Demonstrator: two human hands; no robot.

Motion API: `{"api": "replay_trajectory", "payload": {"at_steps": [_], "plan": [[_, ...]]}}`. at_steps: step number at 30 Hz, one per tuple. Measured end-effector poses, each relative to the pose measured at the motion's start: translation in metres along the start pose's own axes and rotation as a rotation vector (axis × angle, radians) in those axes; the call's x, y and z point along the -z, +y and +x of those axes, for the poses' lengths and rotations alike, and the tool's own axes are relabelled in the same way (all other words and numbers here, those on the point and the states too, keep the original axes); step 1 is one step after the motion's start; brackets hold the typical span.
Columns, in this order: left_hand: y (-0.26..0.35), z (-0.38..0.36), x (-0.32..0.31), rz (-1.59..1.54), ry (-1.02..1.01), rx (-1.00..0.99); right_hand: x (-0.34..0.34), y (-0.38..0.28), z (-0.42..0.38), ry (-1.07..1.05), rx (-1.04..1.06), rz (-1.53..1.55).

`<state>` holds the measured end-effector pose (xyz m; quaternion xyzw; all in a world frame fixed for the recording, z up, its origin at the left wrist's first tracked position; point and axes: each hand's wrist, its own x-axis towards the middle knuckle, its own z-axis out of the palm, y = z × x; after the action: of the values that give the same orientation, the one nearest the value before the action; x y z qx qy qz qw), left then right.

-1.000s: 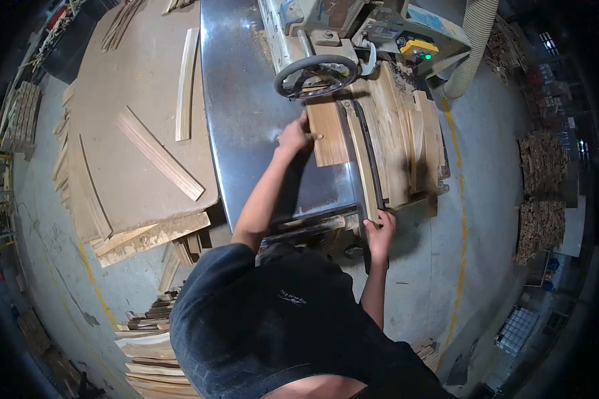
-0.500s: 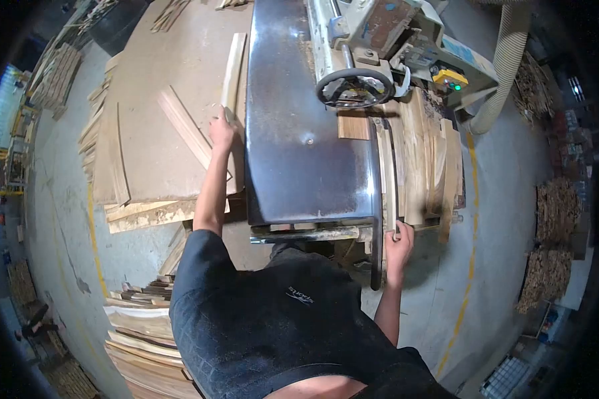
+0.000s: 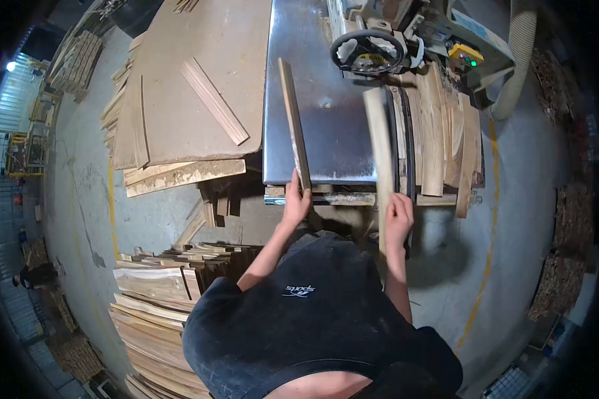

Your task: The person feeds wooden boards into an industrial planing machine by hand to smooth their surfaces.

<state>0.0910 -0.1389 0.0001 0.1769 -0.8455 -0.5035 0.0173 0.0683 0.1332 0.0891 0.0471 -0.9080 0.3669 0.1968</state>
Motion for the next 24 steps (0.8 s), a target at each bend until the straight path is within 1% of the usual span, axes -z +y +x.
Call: {"api": "replay_trajectory", "payload": {"at_steps": [2, 3, 4, 6, 7, 8, 9, 10, 11, 12, 14, 15, 16, 18, 20, 22, 24], "plan": [[0.005, -0.015, -0.008, 0.018, -0.028, -0.079, -0.030, 0.004, -0.008, -0.113, -0.052, 0.118], [0.012, -0.018, -0.009, -0.019, -0.119, -0.002, -0.048, 0.007, -0.009, -0.124, -0.058, 0.153], [0.021, -0.022, -0.007, 0.006, -0.159, -0.039, -0.065, 0.007, -0.009, -0.139, -0.064, 0.189], [0.028, -0.027, -0.007, -0.083, -0.239, 0.020, -0.092, -0.005, -0.001, -0.152, -0.023, 0.252], [0.020, -0.029, -0.015, -0.101, -0.173, -0.059, -0.104, -0.014, 0.002, -0.221, -0.148, 0.414], [0.011, -0.029, -0.017, -0.099, -0.175, -0.064, -0.114, -0.022, 0.006, -0.286, -0.270, 0.573], [0.012, -0.029, -0.015, -0.073, -0.198, -0.046, -0.124, -0.023, 0.007, -0.454, -0.463, 0.757], [0.011, -0.030, -0.016, -0.050, -0.219, -0.025, -0.137, -0.022, 0.004, -0.442, -0.456, 0.807], [0.007, -0.029, -0.017, -0.132, -0.179, -0.011, -0.143, -0.017, 0.002, -0.452, -0.473, 0.792], [0.008, -0.028, -0.015, -0.137, -0.174, -0.008, -0.148, -0.015, 0.001, -0.464, -0.489, 0.780], [0.009, -0.024, -0.008, -0.370, -0.298, 0.080, -0.151, -0.010, -0.003, -0.469, -0.499, 0.764], [0.012, -0.023, -0.007, -0.504, -0.313, 0.089, -0.150, -0.009, -0.005, -0.465, -0.519, 0.748], [0.014, -0.022, -0.005, -0.510, -0.311, 0.092, -0.149, -0.008, -0.007, -0.470, -0.518, 0.743], [0.020, -0.020, 0.002, -0.584, -0.409, 0.235, -0.148, -0.003, -0.010, -0.580, -0.475, 0.619], [0.022, -0.017, 0.005, -0.596, -0.423, 0.228, -0.153, 0.005, -0.019, -0.599, -0.484, 0.594], [0.022, -0.014, 0.007, -0.608, -0.439, 0.223, -0.145, -0.004, -0.015, -0.618, -0.496, 0.568], [0.021, -0.011, 0.007, -0.520, -0.469, 0.225, -0.128, -0.023, -0.009, -0.761, -0.784, 0.721]]}}
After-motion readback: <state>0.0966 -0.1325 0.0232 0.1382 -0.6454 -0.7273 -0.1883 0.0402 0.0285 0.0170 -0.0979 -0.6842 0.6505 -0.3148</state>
